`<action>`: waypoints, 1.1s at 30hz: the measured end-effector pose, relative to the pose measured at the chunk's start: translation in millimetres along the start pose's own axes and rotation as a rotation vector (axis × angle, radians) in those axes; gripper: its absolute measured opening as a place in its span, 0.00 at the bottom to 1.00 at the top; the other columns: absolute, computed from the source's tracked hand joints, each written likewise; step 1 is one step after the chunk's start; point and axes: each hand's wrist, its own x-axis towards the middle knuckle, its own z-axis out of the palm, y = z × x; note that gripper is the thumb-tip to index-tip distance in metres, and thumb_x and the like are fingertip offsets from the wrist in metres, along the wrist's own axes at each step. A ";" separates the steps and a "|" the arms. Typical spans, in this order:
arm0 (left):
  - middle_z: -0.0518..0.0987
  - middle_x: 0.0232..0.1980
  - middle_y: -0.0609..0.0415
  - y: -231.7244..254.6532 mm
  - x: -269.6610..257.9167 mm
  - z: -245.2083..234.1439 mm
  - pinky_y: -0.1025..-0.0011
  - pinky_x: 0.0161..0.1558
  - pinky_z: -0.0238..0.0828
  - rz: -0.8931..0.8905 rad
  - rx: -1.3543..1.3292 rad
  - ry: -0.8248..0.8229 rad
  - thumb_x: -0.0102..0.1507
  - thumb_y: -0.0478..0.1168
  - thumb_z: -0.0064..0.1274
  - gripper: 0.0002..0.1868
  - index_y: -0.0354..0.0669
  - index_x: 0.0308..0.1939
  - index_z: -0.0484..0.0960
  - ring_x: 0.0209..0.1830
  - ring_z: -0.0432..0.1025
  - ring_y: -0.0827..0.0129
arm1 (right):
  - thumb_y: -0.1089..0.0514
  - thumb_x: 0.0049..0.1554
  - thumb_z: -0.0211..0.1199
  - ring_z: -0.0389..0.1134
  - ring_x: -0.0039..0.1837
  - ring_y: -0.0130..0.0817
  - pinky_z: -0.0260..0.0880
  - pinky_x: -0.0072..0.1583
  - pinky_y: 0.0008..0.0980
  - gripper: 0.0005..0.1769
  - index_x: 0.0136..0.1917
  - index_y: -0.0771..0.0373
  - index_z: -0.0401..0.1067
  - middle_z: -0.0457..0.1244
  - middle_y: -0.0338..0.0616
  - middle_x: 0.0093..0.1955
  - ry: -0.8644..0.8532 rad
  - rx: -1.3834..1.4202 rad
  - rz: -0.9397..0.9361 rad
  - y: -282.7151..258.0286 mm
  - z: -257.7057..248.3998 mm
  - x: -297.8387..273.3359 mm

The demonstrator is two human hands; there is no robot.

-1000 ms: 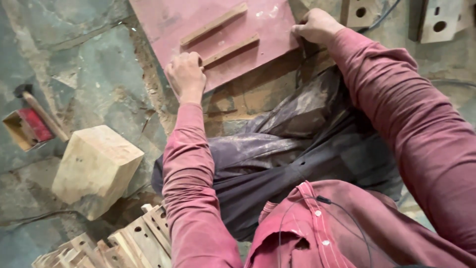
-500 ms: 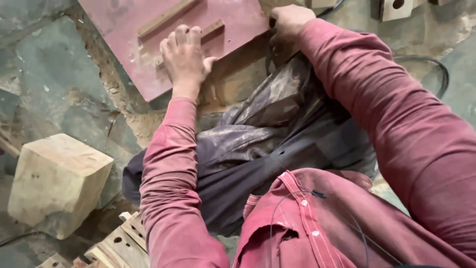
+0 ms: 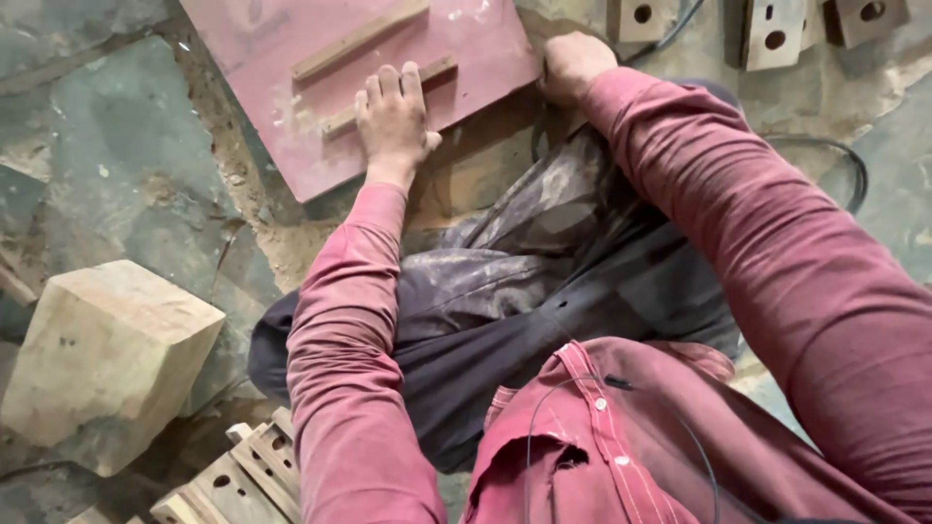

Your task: The person sits on the workshop floor and uses an angle grinder to grind and smooth small wooden pieces, holding each piece against the spinning disc. They then place the ground pieces onto a pink board and arrange wooden strips and parts on the board.

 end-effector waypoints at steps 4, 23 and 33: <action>0.69 0.54 0.47 3.5 0.6 -4.3 0.52 0.56 0.66 0.017 -0.006 0.012 0.40 0.53 0.79 0.53 0.46 0.64 0.68 0.57 0.66 0.51 | 0.55 0.52 0.68 0.71 0.53 0.58 0.72 0.56 0.51 0.12 0.48 0.63 0.79 0.70 0.61 0.49 0.098 0.075 0.032 7.3 -20.5 -21.7; 0.81 0.62 0.50 72.1 -10.4 -102.0 0.69 0.63 0.77 -0.028 -1.400 0.059 0.68 0.43 0.63 0.26 0.40 0.67 0.75 0.59 0.78 0.67 | 0.69 0.56 0.74 0.70 0.53 0.27 0.73 0.55 0.26 0.13 0.52 0.65 0.74 0.67 0.43 0.52 0.446 0.886 -0.665 -70.5 -108.1 -110.2; 0.82 0.54 0.55 79.2 -8.3 -80.7 0.71 0.61 0.74 -0.165 -1.784 0.194 0.73 0.37 0.58 0.15 0.37 0.62 0.81 0.55 0.75 0.72 | 0.63 0.55 0.75 0.68 0.56 0.34 0.72 0.58 0.32 0.20 0.58 0.68 0.72 0.67 0.46 0.53 0.728 0.687 -0.829 -52.7 -117.5 -82.0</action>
